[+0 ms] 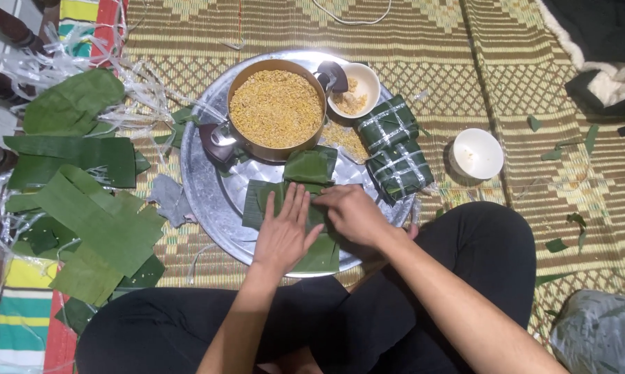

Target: Filling a square mold with banana leaves, rice, and beans to prepare traditional rice cakes.

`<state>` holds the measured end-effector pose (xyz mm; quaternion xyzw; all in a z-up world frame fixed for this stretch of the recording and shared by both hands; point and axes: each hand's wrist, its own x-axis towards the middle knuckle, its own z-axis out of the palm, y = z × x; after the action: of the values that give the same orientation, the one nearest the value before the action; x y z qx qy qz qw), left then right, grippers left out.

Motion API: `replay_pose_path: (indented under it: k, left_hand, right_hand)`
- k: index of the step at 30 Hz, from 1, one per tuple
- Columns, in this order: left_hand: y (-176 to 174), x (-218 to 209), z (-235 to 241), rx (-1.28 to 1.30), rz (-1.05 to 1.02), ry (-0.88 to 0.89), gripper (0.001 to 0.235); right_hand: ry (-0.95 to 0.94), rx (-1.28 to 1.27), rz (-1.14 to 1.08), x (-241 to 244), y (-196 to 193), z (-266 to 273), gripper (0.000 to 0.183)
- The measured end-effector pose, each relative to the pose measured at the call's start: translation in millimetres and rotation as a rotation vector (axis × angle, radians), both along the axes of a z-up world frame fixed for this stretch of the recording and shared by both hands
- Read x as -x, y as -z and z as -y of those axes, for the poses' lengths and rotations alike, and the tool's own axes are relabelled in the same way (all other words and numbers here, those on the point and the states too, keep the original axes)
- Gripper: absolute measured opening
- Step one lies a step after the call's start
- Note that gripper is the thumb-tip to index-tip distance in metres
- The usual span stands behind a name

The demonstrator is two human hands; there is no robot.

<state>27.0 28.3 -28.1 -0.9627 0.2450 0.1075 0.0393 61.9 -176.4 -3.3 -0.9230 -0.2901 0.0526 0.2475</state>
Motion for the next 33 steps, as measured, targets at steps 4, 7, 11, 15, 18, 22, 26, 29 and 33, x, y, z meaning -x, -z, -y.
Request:
replay_pose_path:
  k: [4, 7, 11, 15, 18, 22, 26, 29, 33]
  left_hand:
    - [5, 5, 4, 0.014, -0.015, -0.028, 0.082]
    - [8, 3, 4, 0.081, 0.052, -0.041, 0.079]
    - [7, 5, 3, 0.122, 0.073, -0.052, 0.078]
    - [5, 1, 3, 0.119, 0.058, -0.054, 0.076]
    - [16, 1, 1, 0.161, 0.096, -0.066, 0.071]
    - [34, -1, 1, 0.252, 0.201, -0.076, 0.064]
    - [34, 0, -3, 0.463, 0.418, -0.037, 0.043]
    - [33, -1, -3, 0.53, 0.495, -0.01, 0.034]
    - [43, -2, -2, 0.463, 0.482, -0.019, 0.034]
  right_hand:
    - [0.491, -0.142, -0.082, -31, 4, 0, 0.034]
    - [0.636, -0.344, -0.373, -69, 22, -4, 0.09]
    - [0.627, -0.658, -0.583, -86, 31, -13, 0.114]
    - [0.368, -0.407, -0.475, -85, 9, -19, 0.055]
    - [-0.061, -0.147, -0.039, -92, 33, -8, 0.046]
    - [-0.266, 0.018, 0.245, -89, 19, -4, 0.039]
    - [-0.313, 0.104, 0.267, -72, -9, -10, 0.029]
    - [-0.214, 0.098, 0.137, -68, -14, -17, 0.032]
    - [0.019, 0.12, 0.018, -71, 4, -24, 0.029]
